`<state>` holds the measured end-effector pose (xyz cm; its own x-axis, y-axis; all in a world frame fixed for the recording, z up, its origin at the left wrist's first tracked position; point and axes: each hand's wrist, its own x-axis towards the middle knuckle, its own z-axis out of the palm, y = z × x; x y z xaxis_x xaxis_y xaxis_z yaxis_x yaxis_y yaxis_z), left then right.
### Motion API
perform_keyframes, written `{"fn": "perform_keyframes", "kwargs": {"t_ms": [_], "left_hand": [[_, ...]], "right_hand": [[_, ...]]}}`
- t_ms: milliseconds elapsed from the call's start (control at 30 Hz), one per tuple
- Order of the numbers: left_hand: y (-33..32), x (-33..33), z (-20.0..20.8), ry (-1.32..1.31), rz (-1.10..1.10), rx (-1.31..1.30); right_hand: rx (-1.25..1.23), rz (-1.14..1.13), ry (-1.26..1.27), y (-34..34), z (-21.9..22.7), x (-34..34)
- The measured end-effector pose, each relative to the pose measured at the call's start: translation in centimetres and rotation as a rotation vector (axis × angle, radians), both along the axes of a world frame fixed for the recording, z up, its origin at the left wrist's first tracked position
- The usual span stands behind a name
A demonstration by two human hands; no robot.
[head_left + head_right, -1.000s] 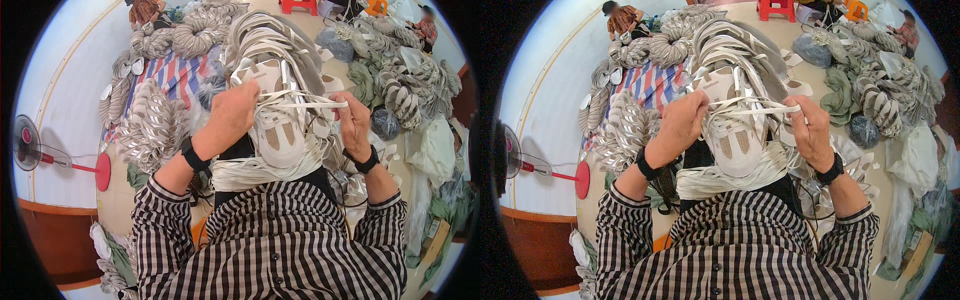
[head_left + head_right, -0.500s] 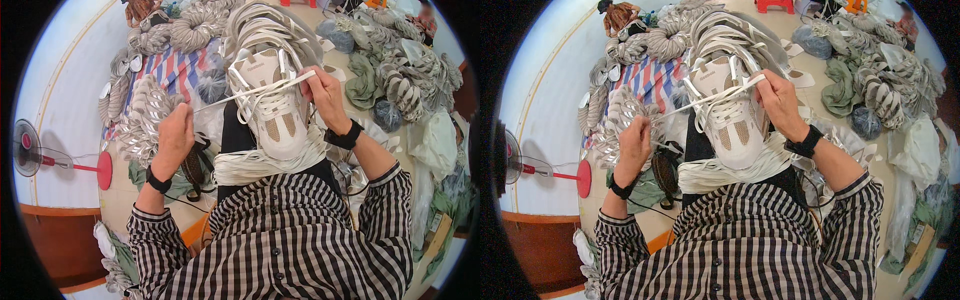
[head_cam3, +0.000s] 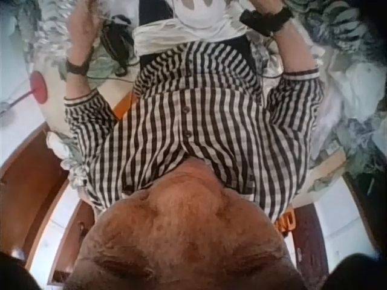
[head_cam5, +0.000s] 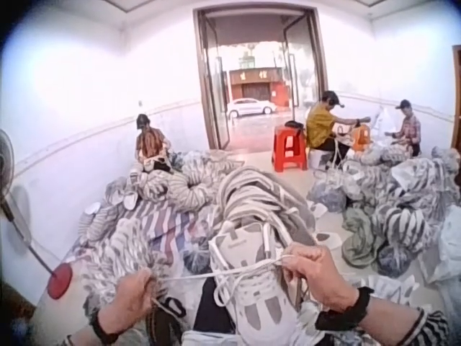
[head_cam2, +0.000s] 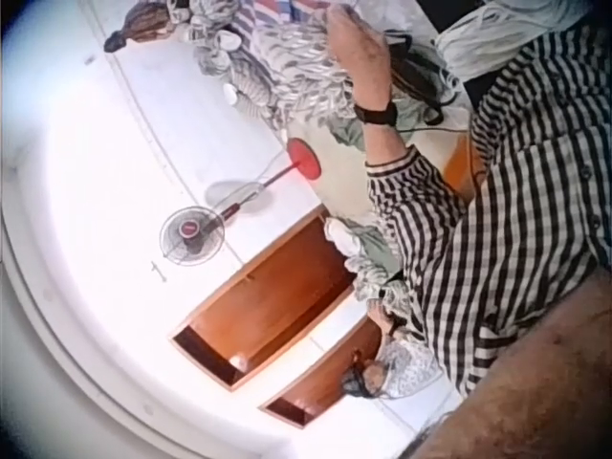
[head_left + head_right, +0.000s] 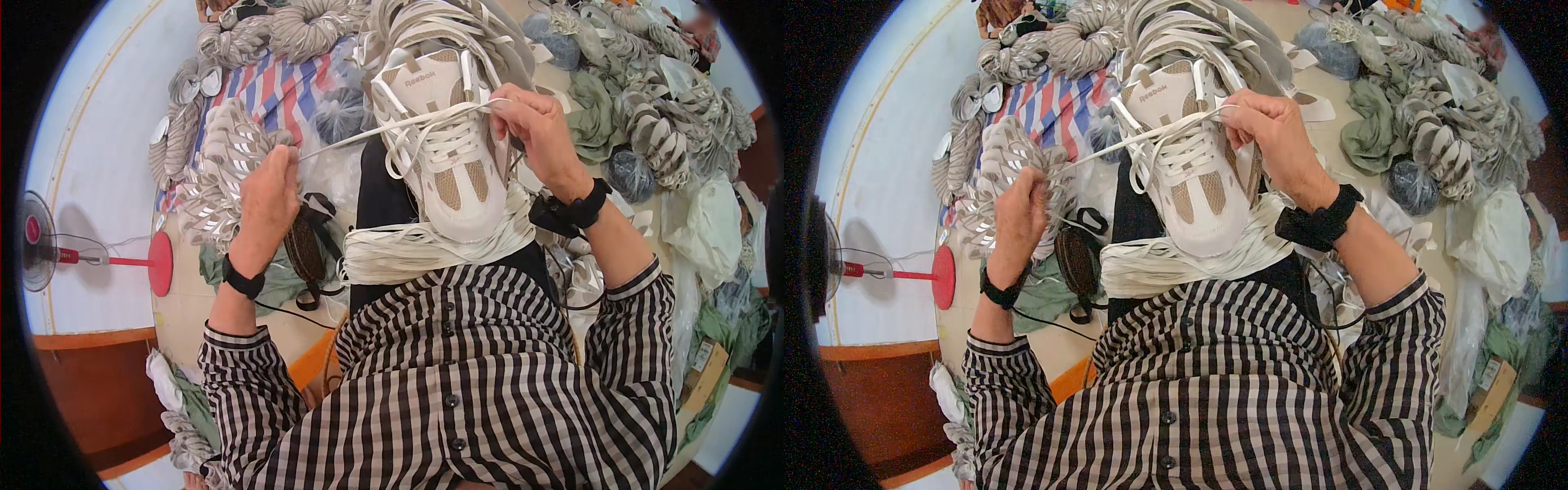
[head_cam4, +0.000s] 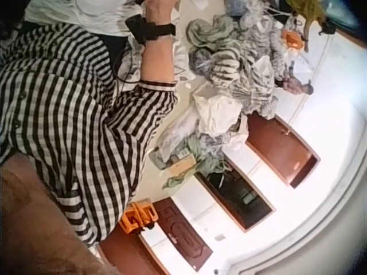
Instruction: The recorder is lacing a white and silver Reebok shoe upper while sitting among piles of similar shoe components.
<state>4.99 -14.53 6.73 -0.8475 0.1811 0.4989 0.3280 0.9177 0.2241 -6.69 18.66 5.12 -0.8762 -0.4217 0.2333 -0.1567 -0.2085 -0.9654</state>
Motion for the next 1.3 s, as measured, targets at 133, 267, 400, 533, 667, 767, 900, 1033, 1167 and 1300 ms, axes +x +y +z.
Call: {"fn": "perform_keyframes", "kwargs": {"t_ms": [133,267,400,533,667,767,900,1033,1167,1300], "left_hand": [[-2.1,1.3,0.1,0.039,0.076,-0.050],[-5.0,0.1,-1.1,0.014,0.143,-0.109],[-10.9,1.6,-2.2,0.086,0.365,-0.134],[-11.6,0.5,-5.7,0.029,0.277,-0.105],[-5.4,-1.4,-6.8,-0.027,0.091,-0.140],[0.9,-1.2,-4.8,0.049,-0.013,0.107],[8.6,-1.3,-1.7,0.191,-0.199,0.206],[11.0,-3.6,-1.6,0.248,-0.135,0.036],[11.2,-3.9,-1.7,0.255,-0.112,0.017],[11.3,-4.0,-1.7,0.316,-0.119,0.078]], "right_hand": [[-0.029,-0.061,0.013,-1.1,0.1,0.5],[0.087,-0.185,0.179,-1.2,-1.0,0.4],[0.159,-0.164,0.203,-1.5,-1.2,-0.1],[0.243,-0.162,0.228,-1.9,-0.9,0.6],[0.209,-0.233,0.149,-1.1,-0.2,0.8],[0.422,-0.315,0.568,-1.0,1.6,1.5],[0.659,-0.284,1.031,-2.1,2.0,0.8],[0.758,-0.282,1.047,-2.7,2.0,0.8],[0.702,-0.287,1.027,-2.4,1.8,0.4],[0.774,-0.363,1.122,-1.6,1.8,-0.7]]}}
